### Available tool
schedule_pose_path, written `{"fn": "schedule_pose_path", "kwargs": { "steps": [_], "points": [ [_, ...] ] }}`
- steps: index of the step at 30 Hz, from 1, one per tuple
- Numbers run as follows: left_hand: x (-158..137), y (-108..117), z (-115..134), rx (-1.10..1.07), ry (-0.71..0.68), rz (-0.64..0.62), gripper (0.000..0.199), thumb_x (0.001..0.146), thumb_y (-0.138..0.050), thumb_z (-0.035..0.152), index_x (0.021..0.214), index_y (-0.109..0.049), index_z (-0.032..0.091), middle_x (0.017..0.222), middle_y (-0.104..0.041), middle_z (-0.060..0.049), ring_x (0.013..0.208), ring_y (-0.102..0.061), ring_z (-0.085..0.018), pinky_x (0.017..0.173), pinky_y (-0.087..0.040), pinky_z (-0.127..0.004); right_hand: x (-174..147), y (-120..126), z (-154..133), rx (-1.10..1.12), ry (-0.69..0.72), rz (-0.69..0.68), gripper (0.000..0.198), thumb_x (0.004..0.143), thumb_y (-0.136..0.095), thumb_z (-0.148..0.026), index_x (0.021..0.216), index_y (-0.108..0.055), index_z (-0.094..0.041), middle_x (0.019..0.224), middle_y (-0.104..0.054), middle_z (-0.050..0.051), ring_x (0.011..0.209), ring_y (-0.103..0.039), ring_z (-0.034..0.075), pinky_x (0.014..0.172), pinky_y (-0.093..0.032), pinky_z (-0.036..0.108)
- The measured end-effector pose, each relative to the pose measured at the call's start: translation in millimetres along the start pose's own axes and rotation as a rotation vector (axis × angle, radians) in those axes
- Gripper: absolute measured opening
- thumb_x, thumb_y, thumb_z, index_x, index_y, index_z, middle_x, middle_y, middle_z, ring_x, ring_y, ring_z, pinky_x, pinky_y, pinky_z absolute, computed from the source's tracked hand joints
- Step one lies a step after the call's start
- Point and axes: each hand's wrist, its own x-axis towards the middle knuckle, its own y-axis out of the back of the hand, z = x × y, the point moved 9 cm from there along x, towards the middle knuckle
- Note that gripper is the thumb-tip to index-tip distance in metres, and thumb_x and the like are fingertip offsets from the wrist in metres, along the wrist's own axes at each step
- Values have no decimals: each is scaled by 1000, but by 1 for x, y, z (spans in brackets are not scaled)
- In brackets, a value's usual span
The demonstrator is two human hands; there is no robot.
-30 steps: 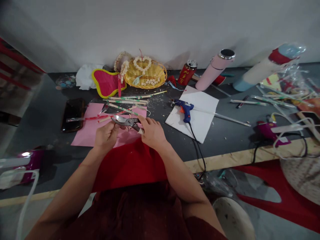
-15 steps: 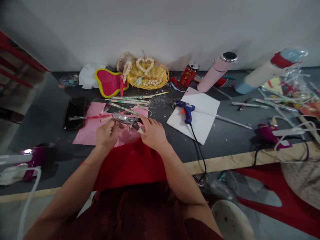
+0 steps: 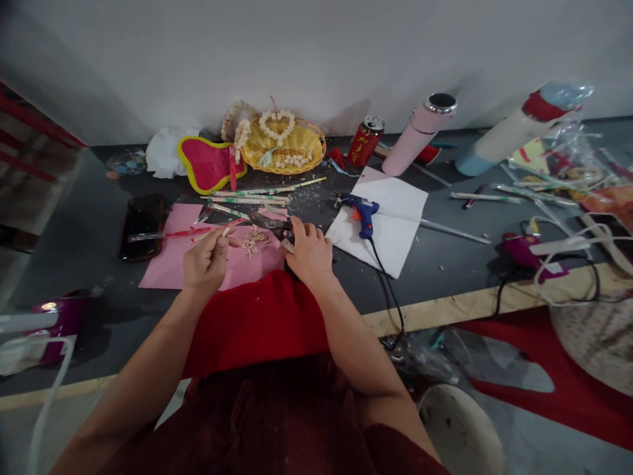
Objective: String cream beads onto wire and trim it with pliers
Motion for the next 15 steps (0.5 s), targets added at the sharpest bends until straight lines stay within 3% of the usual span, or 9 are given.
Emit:
{"fn": "schedule_pose_path", "kwargs": {
  "steps": [3, 5, 7, 9, 11, 15],
  "points": [
    [-1, -6, 1, 67, -24, -36, 28, 93, -44, 36, 106, -62, 18, 87, -73, -4, 74, -67, -13, 66, -49, -22, -2, 6, -5, 4, 46, 50, 56, 81, -59, -41, 133, -44, -23, 125, -53, 14, 113, -46, 34, 87, -41, 49],
    [-2, -10, 4, 102, -68, -63, 24, 92, -46, 34, 99, -64, 19, 85, -73, -3, 71, -66, -13, 63, -48, -22, -5, 19, -13, 102, 111, 134, 39, 85, -55, -40, 120, -55, -22, 125, -52, 13, 115, -43, 31, 90, -39, 45],
    [-3, -14, 12, 112, -152, -89, 23, 91, -47, 32, 96, -66, 19, 87, -73, -5, 77, -67, -14, 69, -50, -24, -9, 27, -19, 306, 154, 155, 26, 91, -46, -40, 100, -60, -20, 109, -59, 10, 104, -50, 24, 85, -41, 37],
    [-5, -17, 19, 95, -242, -103, 21, 91, -49, 30, 96, -67, 20, 91, -73, -5, 85, -67, -15, 77, -51, -26, -11, 23, -24, 571, 152, 50, 36, 95, -38, -46, 81, -57, -19, 82, -59, 5, 79, -53, 16, 71, -42, 29],
    [-7, -19, 25, 75, -310, -112, 19, 90, -52, 29, 96, -69, 22, 95, -73, -5, 89, -66, -16, 81, -52, -28, -14, 9, -32, 815, 129, -138, 48, 95, -32, -54, 69, -51, -19, 64, -53, 0, 60, -47, 12, 59, -37, 25],
    [-8, -20, 31, 110, -379, -118, 17, 88, -54, 25, 95, -70, 24, 100, -72, -5, 89, -65, -16, 80, -52, -30, -23, -14, -48, 1069, 101, -445, 58, 93, -26, -62, 68, -54, -17, 57, -51, -2, 52, -44, 9, 53, -33, 23]
  ]
}}
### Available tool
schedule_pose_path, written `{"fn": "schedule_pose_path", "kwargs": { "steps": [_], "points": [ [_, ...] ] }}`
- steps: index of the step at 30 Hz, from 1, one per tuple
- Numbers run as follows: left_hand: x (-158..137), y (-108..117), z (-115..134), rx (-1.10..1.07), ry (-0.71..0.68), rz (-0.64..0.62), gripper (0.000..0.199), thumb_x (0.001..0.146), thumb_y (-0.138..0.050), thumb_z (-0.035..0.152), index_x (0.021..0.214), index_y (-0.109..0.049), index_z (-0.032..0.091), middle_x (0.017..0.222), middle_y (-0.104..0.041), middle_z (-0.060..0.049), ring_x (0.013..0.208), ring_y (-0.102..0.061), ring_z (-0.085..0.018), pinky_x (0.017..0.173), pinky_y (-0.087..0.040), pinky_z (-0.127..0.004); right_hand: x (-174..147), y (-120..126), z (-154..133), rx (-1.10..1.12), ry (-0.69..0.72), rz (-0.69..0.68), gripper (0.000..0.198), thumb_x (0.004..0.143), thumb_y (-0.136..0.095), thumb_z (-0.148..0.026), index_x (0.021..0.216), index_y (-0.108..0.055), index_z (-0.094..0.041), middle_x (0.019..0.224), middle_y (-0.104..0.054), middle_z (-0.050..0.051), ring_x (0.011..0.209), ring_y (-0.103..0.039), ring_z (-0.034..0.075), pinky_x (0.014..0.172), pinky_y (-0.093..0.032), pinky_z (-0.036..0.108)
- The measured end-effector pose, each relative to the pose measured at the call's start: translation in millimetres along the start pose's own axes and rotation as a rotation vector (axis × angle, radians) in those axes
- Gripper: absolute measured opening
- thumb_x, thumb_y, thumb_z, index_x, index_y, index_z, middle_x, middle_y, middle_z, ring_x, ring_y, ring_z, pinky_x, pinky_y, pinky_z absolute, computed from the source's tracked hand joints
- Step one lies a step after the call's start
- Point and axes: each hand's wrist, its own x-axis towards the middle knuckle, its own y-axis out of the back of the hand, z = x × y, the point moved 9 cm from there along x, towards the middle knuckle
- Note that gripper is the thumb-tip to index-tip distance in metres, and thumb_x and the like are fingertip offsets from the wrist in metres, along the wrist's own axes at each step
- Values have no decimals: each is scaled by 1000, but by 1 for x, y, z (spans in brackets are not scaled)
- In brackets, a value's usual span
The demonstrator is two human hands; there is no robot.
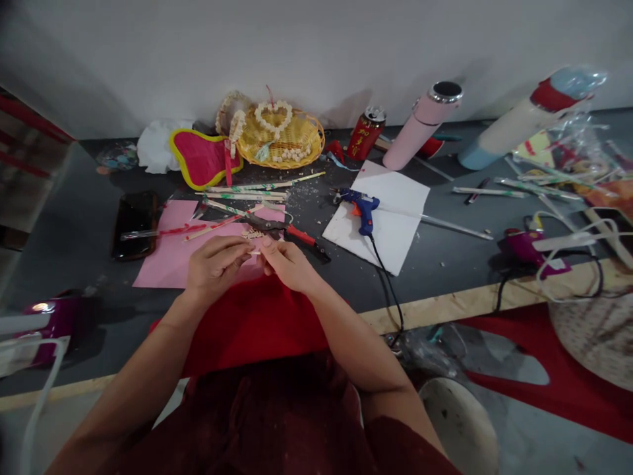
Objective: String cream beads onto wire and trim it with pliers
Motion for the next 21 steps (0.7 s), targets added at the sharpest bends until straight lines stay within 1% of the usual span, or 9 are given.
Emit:
{"fn": "schedule_pose_path", "kwargs": {
  "steps": [4, 8, 11, 15, 17, 19, 21],
  "points": [
    [0, -1, 4, 49, -50, -12, 18, 88, -54, 23, 95, -70, 24, 97, -72, -5, 84, -65, -16, 76, -51, -30, 0, -7, -1, -14, 2, -91, 53, 93, -33, -59, 70, -56, -17, 59, -51, -2, 54, -44, 8, 53, -31, 22],
    [0, -5, 7, 61, -106, -35, 17, 88, -55, 21, 97, -68, 23, 92, -74, -4, 79, -65, -15, 74, -49, -31, 1, -9, 0, 57, 22, -109, 46, 92, -39, -55, 77, -57, -16, 62, -51, -2, 55, -45, 8, 51, -31, 22],
    [0, -2, 8, 36, -142, 5, 15, 88, -55, 19, 96, -67, 23, 87, -74, -2, 72, -64, -14, 71, -48, -29, 2, -12, 4, 164, 33, -108, 45, 92, -40, -55, 80, -59, -15, 62, -51, -2, 53, -43, 8, 49, -30, 22],
    [1, 5, 10, -18, -147, 70, 13, 87, -57, 19, 94, -68, 22, 85, -75, -2, 70, -65, -13, 68, -48, -28, 2, -19, 7, 292, 48, -117, 43, 92, -42, -53, 81, -59, -15, 62, -51, -2, 52, -42, 7, 48, -29, 22],
    [2, 8, 11, -53, -125, 89, 12, 86, -58, 20, 92, -68, 22, 84, -75, -2, 69, -65, -13, 67, -48, -28, 2, -23, 6, 351, 62, -134, 42, 92, -42, -53, 80, -58, -16, 62, -50, -2, 52, -41, 7, 49, -29, 22],
    [2, 11, 5, -102, -35, 116, 13, 88, -56, 21, 92, -69, 21, 79, -73, -2, 67, -63, -12, 66, -48, -26, 1, -23, 1, 417, 92, -150, 40, 92, -43, -53, 79, -56, -18, 61, -47, -3, 51, -39, 7, 50, -31, 23],
    [2, 16, -3, -144, 68, 154, 15, 90, -54, 23, 93, -69, 20, 73, -71, -2, 67, -62, -11, 65, -48, -24, 1, -17, -4, 460, 130, -124, 37, 92, -43, -53, 79, -53, -19, 60, -43, -4, 52, -38, 8, 51, -32, 24]
  ]
}}
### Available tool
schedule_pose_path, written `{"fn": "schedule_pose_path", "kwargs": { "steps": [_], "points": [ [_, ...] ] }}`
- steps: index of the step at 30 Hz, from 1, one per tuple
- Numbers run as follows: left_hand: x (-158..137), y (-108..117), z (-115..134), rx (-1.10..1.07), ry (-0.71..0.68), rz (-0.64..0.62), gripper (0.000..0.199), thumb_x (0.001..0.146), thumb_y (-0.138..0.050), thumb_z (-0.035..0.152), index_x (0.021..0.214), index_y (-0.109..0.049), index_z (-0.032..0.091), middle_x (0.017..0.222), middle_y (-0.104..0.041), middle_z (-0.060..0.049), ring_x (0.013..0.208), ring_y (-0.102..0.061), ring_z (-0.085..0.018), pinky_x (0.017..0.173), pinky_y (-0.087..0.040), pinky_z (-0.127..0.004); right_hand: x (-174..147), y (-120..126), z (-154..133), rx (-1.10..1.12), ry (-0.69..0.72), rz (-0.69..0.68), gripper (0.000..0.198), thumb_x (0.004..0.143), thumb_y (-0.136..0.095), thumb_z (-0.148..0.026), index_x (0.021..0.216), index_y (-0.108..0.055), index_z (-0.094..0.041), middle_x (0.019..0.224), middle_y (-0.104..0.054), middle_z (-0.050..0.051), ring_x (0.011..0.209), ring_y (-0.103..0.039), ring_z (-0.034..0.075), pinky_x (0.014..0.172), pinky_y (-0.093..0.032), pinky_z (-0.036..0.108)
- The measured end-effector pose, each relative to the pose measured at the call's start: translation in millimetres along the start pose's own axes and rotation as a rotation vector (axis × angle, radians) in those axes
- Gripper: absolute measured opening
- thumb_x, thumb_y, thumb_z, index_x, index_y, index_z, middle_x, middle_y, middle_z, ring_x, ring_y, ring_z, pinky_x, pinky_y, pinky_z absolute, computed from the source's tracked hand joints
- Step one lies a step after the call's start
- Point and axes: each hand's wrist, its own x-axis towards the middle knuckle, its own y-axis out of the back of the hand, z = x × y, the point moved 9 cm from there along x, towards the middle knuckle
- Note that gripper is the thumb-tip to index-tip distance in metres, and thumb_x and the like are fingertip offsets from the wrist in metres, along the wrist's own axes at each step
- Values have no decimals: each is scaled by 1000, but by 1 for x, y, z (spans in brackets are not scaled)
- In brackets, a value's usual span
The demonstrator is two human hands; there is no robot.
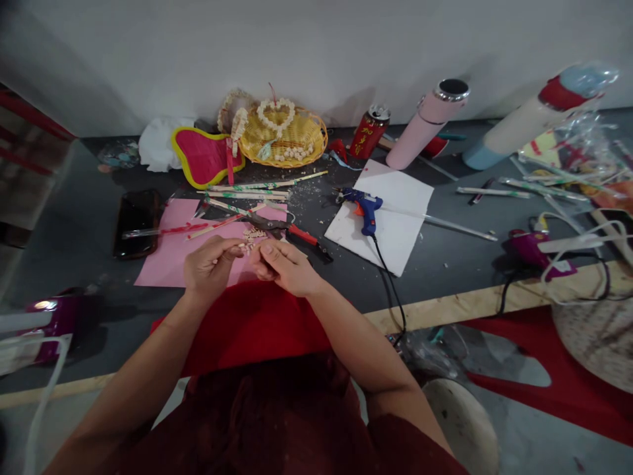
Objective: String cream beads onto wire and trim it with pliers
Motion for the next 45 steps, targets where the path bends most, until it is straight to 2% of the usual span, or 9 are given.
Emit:
{"fn": "schedule_pose_path", "kwargs": {
  "steps": [3, 7, 10, 13, 18, 26, 31, 37, 45],
  "points": [
    [1, 8, -6, 15, 55, 62, 17, 90, -53, 25, 94, -68, 18, 72, -70, -2, 68, -61, -12, 68, -47, -25, 0, 13, -12, -139, 73, 100, 36, 95, -39, -50, 80, -52, -20, 61, -43, -4, 52, -38, 9, 52, -34, 24],
    [0, 11, -8, 114, 61, 84, 20, 91, -51, 29, 95, -68, 18, 77, -71, -3, 73, -62, -14, 73, -47, -28, 0, 24, -19, -695, 153, 221, 24, 95, -42, -36, 90, -58, -19, 75, -58, 1, 67, -53, 12, 65, -42, 25],
    [-1, 6, -7, 150, 45, 52, 20, 91, -51, 28, 95, -68, 18, 81, -72, -4, 76, -62, -15, 75, -47, -29, 3, 18, -8, -1115, 151, 196, 16, 91, -47, -24, 96, -61, -18, 93, -66, 8, 87, -59, 19, 80, -45, 32],
    [-2, 3, -8, 152, 34, 47, 18, 90, -52, 26, 95, -68, 17, 84, -72, -5, 77, -63, -15, 76, -47, -29, 5, 15, 3, -1299, 118, 189, 20, 91, -47, -22, 103, -62, -16, 100, -66, 12, 96, -59, 23, 87, -46, 36],
    [-4, 3, -15, 171, 65, 52, 17, 89, -53, 24, 96, -68, 17, 84, -71, -5, 78, -62, -15, 77, -47, -29, 4, 21, -4, -1217, 128, 247, 37, 86, -43, -10, 121, -54, -16, 113, -61, 12, 98, -60, 21, 86, -49, 35],
    [-4, 1, -25, 222, 127, 14, 22, 91, -49, 28, 96, -67, 18, 84, -72, -5, 79, -62, -16, 77, -47, -30, -3, 33, -28, -1049, 292, 378, 39, 81, -36, -3, 109, -57, -19, 103, -61, 8, 95, -59, 18, 84, -50, 33],
    [-5, 0, -28, 226, 129, 7, 22, 91, -48, 29, 95, -67, 19, 85, -72, -5, 80, -63, -17, 78, -47, -30, -4, 31, -31, -1262, 310, 402, 34, 82, -41, -6, 106, -61, -21, 102, -61, 8, 100, -50, 23, 89, -45, 40],
    [-5, -2, -29, 247, 136, 4, 21, 91, -49, 31, 94, -67, 19, 83, -71, -3, 77, -63, -16, 77, -46, -30, 0, 25, -14, -1549, 185, 324, 35, 82, -48, -9, 110, -64, -22, 125, -51, 9, 115, -36, 30, 96, -38, 50],
    [-5, -5, -30, 226, 147, -14, 22, 91, -50, 31, 97, -68, 19, 86, -72, -5, 78, -63, -17, 76, -47, -30, 2, 22, -4, -1576, 121, 278, 25, 91, -46, -21, 106, -65, -27, 127, -52, 8, 116, -33, 31, 93, -35, 54]
  ]
}}
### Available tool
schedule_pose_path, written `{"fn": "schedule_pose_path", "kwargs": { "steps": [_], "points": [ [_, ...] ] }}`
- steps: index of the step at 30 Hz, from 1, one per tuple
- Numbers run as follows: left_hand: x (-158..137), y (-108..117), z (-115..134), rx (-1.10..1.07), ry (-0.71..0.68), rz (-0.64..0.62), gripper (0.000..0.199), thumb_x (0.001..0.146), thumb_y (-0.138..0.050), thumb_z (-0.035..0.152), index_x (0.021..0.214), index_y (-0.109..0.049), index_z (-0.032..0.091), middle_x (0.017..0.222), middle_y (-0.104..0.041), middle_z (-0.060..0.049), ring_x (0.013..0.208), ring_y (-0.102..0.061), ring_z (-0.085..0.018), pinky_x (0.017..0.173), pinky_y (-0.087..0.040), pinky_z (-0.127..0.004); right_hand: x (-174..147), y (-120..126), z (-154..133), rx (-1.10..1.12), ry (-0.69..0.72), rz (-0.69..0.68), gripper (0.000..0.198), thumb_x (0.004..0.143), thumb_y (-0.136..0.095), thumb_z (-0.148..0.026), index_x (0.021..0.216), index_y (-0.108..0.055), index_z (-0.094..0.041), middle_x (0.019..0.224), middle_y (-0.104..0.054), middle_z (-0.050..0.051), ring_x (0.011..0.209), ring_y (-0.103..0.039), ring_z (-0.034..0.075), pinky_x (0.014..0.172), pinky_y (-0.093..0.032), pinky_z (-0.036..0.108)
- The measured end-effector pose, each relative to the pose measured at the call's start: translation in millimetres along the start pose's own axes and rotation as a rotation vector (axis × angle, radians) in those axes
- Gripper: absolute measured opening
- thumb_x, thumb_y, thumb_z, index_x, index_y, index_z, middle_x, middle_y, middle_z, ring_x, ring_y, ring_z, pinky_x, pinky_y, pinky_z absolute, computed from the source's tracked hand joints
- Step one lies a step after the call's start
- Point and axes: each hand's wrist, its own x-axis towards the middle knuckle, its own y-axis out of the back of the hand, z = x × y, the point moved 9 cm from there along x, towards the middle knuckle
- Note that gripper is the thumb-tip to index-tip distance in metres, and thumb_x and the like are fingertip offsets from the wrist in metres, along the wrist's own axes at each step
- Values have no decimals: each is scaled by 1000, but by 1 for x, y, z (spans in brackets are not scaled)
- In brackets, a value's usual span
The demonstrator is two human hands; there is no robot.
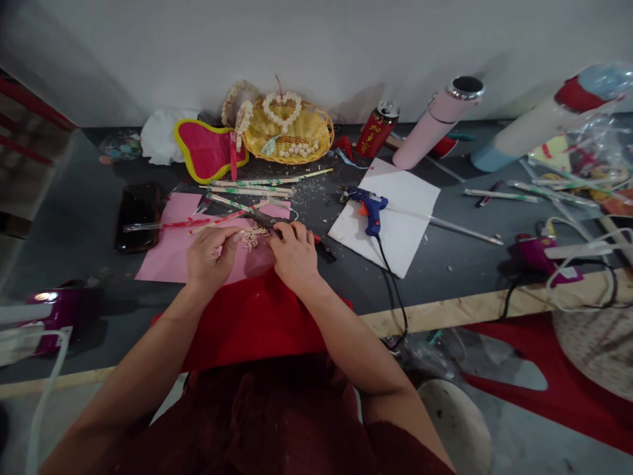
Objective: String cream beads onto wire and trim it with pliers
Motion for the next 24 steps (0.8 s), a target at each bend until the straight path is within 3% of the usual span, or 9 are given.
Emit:
{"fn": "schedule_pose_path", "kwargs": {
  "steps": [7, 11, 15, 24],
  "points": [
    [-1, -4, 0, -69, 23, -25, 21, 90, -52, 28, 102, -67, 20, 95, -72, -4, 87, -66, -16, 78, -50, -27, 2, 7, -6, 22, 18, 40, 19, 89, -49, -19, 96, -65, -26, 125, -55, 6, 116, -36, 30, 92, -35, 49],
    [-3, -5, 2, -95, 88, -67, 19, 90, -53, 26, 101, -66, 19, 94, -73, -4, 82, -67, -15, 72, -51, -24, 3, 17, -11, 262, 51, 86, 21, 93, -41, -18, 99, -61, -22, 107, -62, 8, 104, -48, 24, 92, -40, 42],
    [-4, -4, 14, -113, 44, -83, 18, 90, -52, 27, 98, -66, 20, 94, -73, -4, 83, -67, -15, 75, -52, -25, 1, 17, -14, 464, 43, 80, 20, 92, -40, -17, 100, -58, -21, 95, -64, 7, 91, -55, 20, 84, -45, 36],
    [-4, -5, 26, -205, -16, -122, 16, 90, -54, 28, 94, -67, 21, 91, -73, -3, 84, -66, -14, 77, -52, -26, -1, 22, -13, 561, 18, 97, 16, 94, -42, -28, 97, -56, -20, 91, -62, 7, 89, -55, 19, 80, -45, 33]
  ]
}}
